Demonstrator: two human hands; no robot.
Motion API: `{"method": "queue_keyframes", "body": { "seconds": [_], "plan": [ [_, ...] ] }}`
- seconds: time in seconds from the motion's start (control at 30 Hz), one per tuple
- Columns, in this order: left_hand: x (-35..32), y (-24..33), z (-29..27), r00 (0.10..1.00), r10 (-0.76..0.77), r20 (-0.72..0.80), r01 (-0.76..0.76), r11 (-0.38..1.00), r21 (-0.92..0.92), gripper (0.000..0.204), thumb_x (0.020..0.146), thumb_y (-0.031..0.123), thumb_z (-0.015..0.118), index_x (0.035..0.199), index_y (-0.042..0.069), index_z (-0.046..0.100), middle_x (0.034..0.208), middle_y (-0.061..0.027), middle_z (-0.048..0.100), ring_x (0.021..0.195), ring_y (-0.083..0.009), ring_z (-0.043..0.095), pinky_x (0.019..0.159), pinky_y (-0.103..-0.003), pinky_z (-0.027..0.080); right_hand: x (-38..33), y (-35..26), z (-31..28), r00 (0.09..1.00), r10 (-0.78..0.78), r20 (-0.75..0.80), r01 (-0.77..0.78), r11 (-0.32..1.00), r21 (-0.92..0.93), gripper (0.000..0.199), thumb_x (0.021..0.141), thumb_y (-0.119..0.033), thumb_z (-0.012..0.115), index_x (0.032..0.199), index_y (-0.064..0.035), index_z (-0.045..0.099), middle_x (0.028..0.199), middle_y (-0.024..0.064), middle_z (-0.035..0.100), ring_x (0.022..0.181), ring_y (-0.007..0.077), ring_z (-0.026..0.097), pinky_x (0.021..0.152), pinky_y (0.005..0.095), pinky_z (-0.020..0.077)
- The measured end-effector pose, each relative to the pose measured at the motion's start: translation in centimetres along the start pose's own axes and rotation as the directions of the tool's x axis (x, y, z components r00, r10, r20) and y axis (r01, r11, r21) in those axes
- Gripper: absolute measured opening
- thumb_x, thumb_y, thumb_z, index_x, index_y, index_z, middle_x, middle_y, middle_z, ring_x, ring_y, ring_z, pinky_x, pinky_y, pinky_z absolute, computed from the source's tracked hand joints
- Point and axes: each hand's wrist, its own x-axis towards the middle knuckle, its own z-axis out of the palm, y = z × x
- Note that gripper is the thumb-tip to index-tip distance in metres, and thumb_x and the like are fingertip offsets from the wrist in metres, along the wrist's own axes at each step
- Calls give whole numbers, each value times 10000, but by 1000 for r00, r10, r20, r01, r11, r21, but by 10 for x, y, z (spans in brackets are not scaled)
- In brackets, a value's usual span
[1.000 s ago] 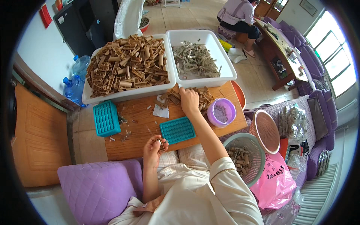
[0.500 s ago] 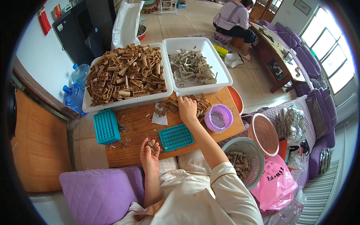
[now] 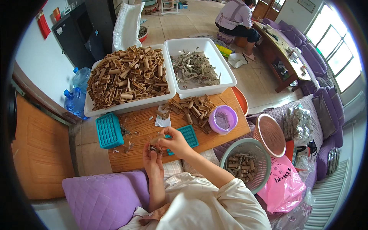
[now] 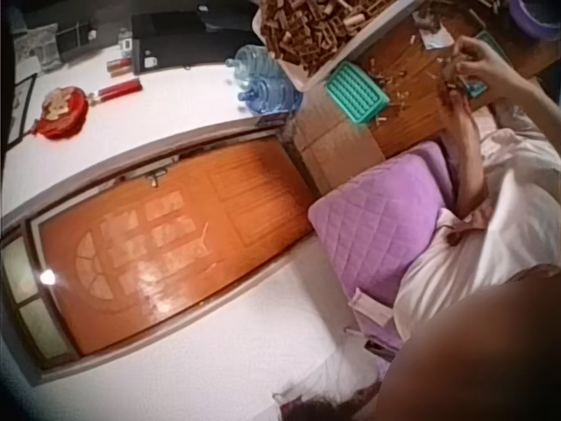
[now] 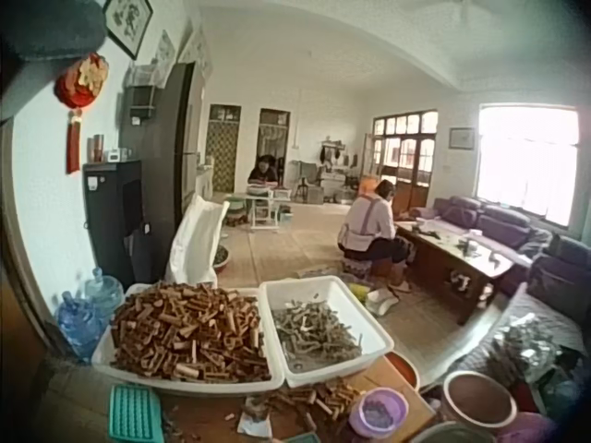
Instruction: The person is manually assembling or wrapping sticks of incense or related material into small bundles or tubes.
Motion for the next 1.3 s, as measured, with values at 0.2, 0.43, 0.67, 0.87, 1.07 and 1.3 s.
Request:
{"method": "queue_keyframes", "body": {
  "seconds": [0.2,0.43,0.67,0.87,1.07,1.3],
  "plan": [
    [-1,3,-4,999,-34,15,33,999,33,341,831,48,512,1152,18,402,1061,-97,497,938,-169,526,819,-294,463,-23,-2,8,989,-143,36,140,839,-526,193,715,-44,644,858,-14,518,795,38,585,715,75,564,591,206,451],
    [-1,19,0,987,-137,79,140,990,-35,338,804,15,539,1128,15,440,1053,-90,527,990,-191,521,864,-307,442,-24,6,-11,994,-105,-6,104,993,-57,318,774,-62,603,1070,2,508,946,58,590,871,107,538,776,249,426],
    [11,26,-9,988,-95,123,110,987,-119,327,822,60,531,1134,9,447,1072,-98,525,1024,-214,509,877,-337,446,-32,3,-4,992,70,107,-83,989,125,303,775,-89,617,1048,6,527,964,32,572,877,95,524,774,227,425],
    [9,26,-10,992,-57,113,72,989,-133,322,818,38,530,1130,12,455,1077,-101,529,1047,-218,499,889,-334,436,-32,6,14,997,-13,74,21,994,-107,243,774,-19,593,1008,22,546,951,46,581,856,95,535,747,229,442],
    [7,25,-12,992,-38,117,49,994,-96,342,799,21,552,1128,17,460,1071,-107,535,1052,-216,495,886,-328,434,-35,5,27,998,-65,-10,58,944,-326,222,748,53,582,967,36,559,923,65,577,874,111,537,766,242,457],
    [5,23,-5,985,-25,170,37,997,-69,354,782,17,575,1120,15,468,1078,-126,533,1037,-207,504,872,-313,437,-30,18,27,973,-229,-32,208,927,-313,280,708,26,631,981,-19,587,851,74,574,770,123,569,678,240,478]
  ]
}}
